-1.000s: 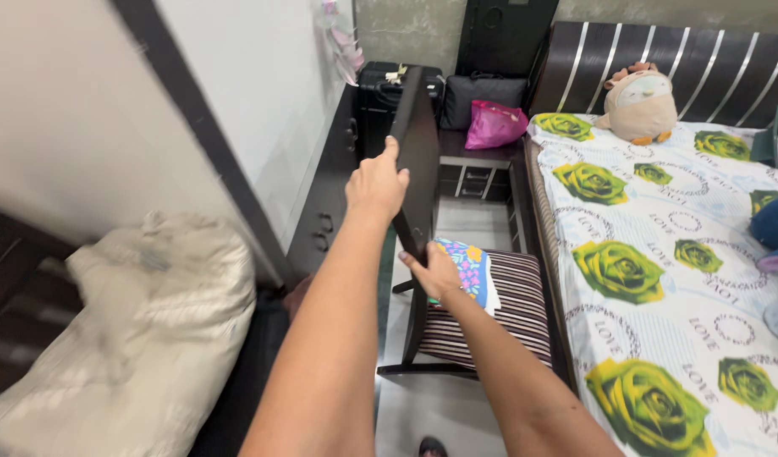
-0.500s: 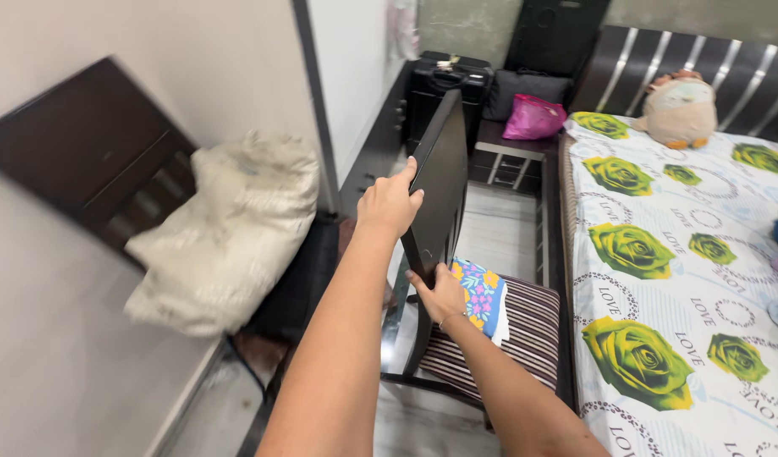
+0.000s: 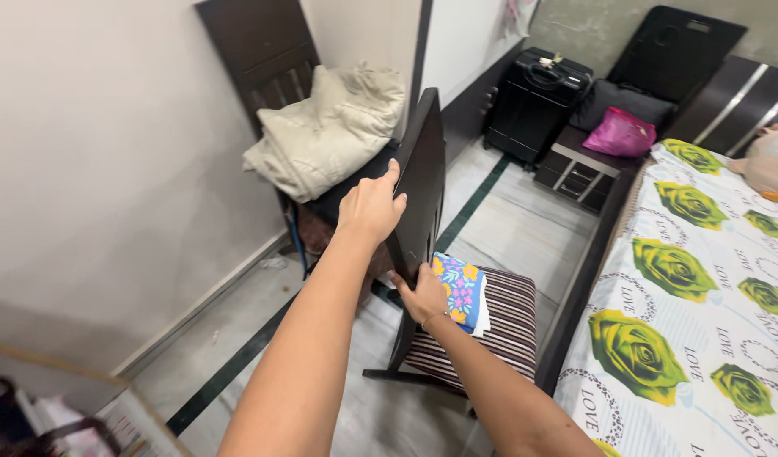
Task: The person folds a beige quilt on a bed, smoothing and aligning the edges before placing it on a chair. They then pick up a stack of folded clothes from the chair and place them into a white wardrobe.
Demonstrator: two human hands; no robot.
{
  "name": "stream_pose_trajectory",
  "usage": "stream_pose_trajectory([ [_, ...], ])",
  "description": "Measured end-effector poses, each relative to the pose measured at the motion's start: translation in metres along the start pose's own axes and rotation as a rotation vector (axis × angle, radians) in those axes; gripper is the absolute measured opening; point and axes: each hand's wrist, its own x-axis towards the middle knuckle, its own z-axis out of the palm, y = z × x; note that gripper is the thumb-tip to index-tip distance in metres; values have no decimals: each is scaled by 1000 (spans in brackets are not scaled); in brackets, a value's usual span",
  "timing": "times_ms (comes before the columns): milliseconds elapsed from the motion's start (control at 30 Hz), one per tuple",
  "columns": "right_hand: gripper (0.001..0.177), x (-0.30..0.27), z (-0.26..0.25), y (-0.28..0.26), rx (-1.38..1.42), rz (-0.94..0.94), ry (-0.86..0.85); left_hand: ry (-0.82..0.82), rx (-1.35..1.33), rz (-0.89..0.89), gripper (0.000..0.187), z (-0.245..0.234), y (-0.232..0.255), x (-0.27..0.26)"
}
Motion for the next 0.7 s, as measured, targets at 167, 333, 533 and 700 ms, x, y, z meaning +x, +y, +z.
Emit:
stream_pose_trajectory([
  [167, 72, -54, 29, -25, 48, -120, -24, 12, -20, -80, 68, -34, -34, -63],
  [333, 75, -116, 70, -73, 95, -60, -122, -10, 14, -154, 67, -82, -84, -124],
  [533, 87, -143, 142, -125, 107, -64, -290, -35, 142, -280, 66, -139, -144, -165],
  [700, 85, -95, 135, -128, 0, -572, -636, 62, 153, -447, 50, -148, -193, -165],
])
